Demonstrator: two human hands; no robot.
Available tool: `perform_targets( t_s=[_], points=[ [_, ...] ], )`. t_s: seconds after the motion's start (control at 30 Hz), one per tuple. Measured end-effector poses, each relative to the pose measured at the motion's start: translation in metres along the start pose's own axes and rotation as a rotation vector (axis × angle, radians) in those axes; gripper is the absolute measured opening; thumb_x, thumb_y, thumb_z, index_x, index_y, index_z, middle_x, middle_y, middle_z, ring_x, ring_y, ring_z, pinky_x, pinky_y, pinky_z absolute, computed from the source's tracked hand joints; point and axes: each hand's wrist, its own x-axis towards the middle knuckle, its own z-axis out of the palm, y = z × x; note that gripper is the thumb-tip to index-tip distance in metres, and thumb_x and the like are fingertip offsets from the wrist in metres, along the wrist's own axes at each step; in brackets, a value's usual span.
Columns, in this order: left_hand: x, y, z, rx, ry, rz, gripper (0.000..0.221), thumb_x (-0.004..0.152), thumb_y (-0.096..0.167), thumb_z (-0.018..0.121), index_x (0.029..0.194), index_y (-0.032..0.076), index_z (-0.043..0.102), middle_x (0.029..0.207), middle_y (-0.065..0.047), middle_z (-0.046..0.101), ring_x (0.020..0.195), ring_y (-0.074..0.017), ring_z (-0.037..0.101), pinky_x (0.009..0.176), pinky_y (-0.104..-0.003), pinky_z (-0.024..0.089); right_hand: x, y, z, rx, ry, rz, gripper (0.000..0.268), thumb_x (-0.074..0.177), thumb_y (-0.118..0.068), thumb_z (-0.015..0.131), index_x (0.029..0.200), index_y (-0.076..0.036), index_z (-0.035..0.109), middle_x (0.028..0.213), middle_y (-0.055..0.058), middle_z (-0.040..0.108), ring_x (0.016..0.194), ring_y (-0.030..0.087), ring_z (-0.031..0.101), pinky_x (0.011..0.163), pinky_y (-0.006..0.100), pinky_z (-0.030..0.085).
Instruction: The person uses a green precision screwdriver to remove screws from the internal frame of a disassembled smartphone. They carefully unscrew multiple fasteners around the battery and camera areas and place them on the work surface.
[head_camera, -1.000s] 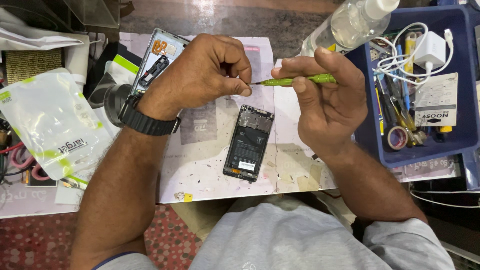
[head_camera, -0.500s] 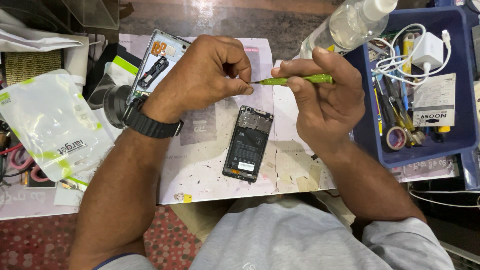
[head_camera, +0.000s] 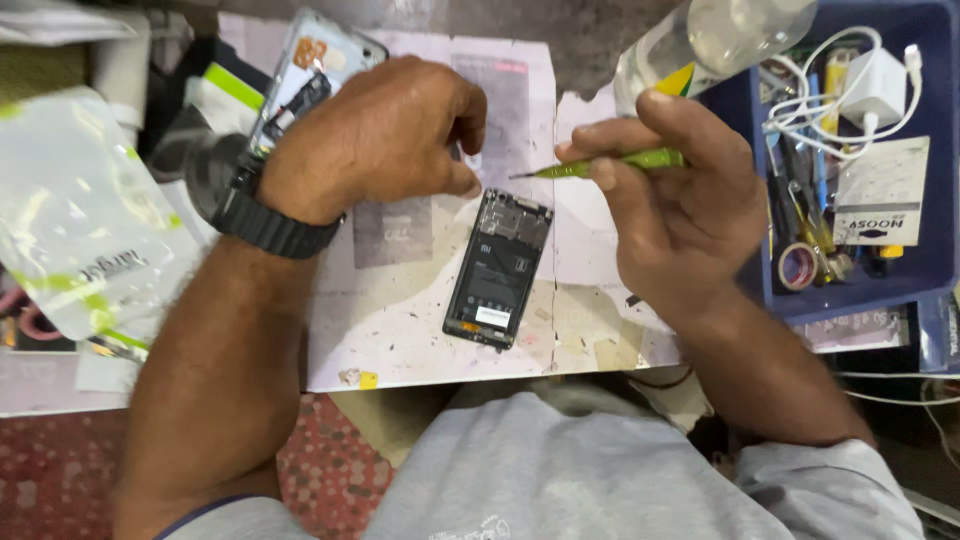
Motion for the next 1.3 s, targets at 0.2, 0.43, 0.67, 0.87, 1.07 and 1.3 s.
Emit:
perform_targets(
  t_s=[0.2,0.43,0.67,0.87,1.07,1.3],
  points=[
    [-0.003,-0.003,0.01,0.173,0.149,0.098,0.024,0.07,0.022,0.091,0.081,0.007,0.076,0.077,-0.015,0.073,0.074,-0.0359,0.07,0.065,-0.048,0.053,-0.019,-0.005,-0.006,-0.183,-0.198,-0.05,0.054,0.103,0.018,0.062,0.148,-0.002,0.038,0.116,0.026,0.07,0.101,0.029,0.076,0.087,0.037,0.068],
    [-0.001,-0.005,0.015,0.194,0.173,0.142,0.027,0.069,0.027,0.091,0.077,0.006,0.075,0.074,-0.015,0.071,0.073,-0.0366,0.07,0.064,-0.048,0.054,-0.032,0.004,-0.005,-0.172,-0.224,0.018,0.054,0.108,0.015,0.063,0.151,-0.006,0.038,0.117,0.024,0.071,0.105,0.027,0.076,0.092,0.034,0.067],
    [0.0,-0.005,0.027,0.299,0.309,0.22,0.029,0.065,0.026,0.091,0.076,0.004,0.075,0.07,-0.017,0.07,0.071,-0.0384,0.07,0.063,-0.049,0.054,-0.03,0.016,0.001,-0.176,-0.243,-0.037,0.054,0.106,0.013,0.064,0.15,-0.005,0.038,0.116,0.025,0.072,0.103,0.029,0.077,0.088,0.034,0.069],
    [0.001,-0.007,0.029,0.293,0.316,0.209,0.029,0.064,0.024,0.092,0.077,0.003,0.076,0.071,-0.018,0.07,0.071,-0.0381,0.07,0.062,-0.049,0.054,-0.028,0.016,0.001,-0.196,-0.248,-0.035,0.054,0.107,0.012,0.064,0.151,-0.005,0.037,0.118,0.025,0.072,0.105,0.029,0.076,0.09,0.034,0.068],
    [-0.002,-0.011,0.024,0.266,0.354,0.241,0.026,0.063,0.019,0.09,0.077,0.002,0.075,0.074,-0.019,0.07,0.072,-0.0387,0.07,0.063,-0.049,0.054,-0.025,0.013,0.003,-0.152,-0.185,-0.022,0.056,0.103,0.019,0.061,0.149,-0.004,0.039,0.114,0.025,0.071,0.101,0.029,0.076,0.088,0.037,0.068],
    [-0.001,-0.015,0.028,0.265,0.378,0.242,0.016,0.064,0.01,0.08,0.077,0.002,0.075,0.075,-0.02,0.069,0.071,-0.0386,0.07,0.063,-0.047,0.054,-0.026,0.012,0.004,-0.144,-0.191,-0.016,0.057,0.101,0.021,0.061,0.149,-0.003,0.04,0.113,0.026,0.071,0.101,0.031,0.076,0.087,0.037,0.068]
  ],
)
